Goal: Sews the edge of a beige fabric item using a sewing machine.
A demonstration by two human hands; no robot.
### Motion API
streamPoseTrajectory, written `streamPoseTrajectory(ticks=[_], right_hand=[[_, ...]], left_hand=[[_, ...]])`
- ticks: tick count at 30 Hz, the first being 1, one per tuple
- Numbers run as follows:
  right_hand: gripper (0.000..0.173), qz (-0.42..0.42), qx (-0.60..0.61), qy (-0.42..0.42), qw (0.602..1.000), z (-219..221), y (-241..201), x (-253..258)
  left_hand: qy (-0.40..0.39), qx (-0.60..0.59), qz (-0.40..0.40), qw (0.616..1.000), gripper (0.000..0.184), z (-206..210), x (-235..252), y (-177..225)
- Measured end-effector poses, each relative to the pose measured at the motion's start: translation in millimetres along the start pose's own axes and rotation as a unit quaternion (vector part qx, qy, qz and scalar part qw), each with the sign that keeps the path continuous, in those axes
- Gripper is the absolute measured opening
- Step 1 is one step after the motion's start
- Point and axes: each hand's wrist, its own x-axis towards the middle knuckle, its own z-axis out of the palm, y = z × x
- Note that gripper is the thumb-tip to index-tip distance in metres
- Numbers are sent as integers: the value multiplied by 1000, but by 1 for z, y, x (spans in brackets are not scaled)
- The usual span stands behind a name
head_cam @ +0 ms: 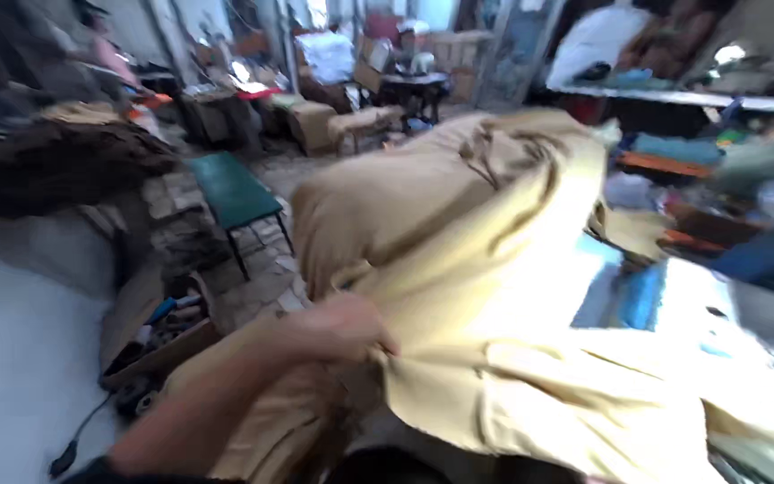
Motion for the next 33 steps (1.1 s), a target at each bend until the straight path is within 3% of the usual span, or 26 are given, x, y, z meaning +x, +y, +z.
streamPoseTrajectory(ticks=[3,5,7,9,11,12,15,16,18,21,23,25,26,28,30,32,33], right_hand=[[43,-19,85,153,984,-9,-7,-7],[45,-79,75,234,966,-18,-12,-20],[32,-114,-27,307,944,-32,-22,-33],[30,-102,-159,233,954,-37,-42,-29],[23,-133,-216,161,954,-16,-60,-8],[19,-165,-246,117,948,-13,-64,-8],[13,-246,-363,45,898,-27,-68,-38],[13,-257,-400,54,878,-32,-68,-47],[16,-249,-435,78,862,-47,-67,-60],[14,-225,-428,131,865,-62,-63,-69],[12,-216,-406,156,874,-60,-56,-68],[2,-224,-318,157,908,-53,-49,-63],[10,-227,-274,148,923,-48,-45,-61],[14,-226,-253,129,932,-37,-38,-59],[6,-222,-333,77,913,-30,-34,-57],[24,-225,-415,29,881,-26,-34,-55],[24,-240,-432,14,869,-25,-36,-53]], left_hand=[[28,94,55,994,23,0,4,-26],[105,92,232,963,56,-8,28,-31],[126,-25,378,917,61,-17,68,7],[191,-128,425,876,42,-13,113,61],[285,-147,379,868,44,3,158,110],[287,-166,354,874,51,13,176,128],[184,-244,333,892,50,41,192,164],[162,-258,348,887,37,50,191,170],[190,-261,384,865,17,63,195,176],[276,-247,362,856,12,64,207,178],[318,-260,319,854,25,68,206,180],[294,-380,291,827,21,82,190,186],[251,-465,272,804,11,91,177,192],[144,-571,250,769,14,109,155,198],[121,-593,238,759,23,122,148,197],[150,-575,221,773,24,121,146,188],[159,-573,215,775,20,117,147,184]])
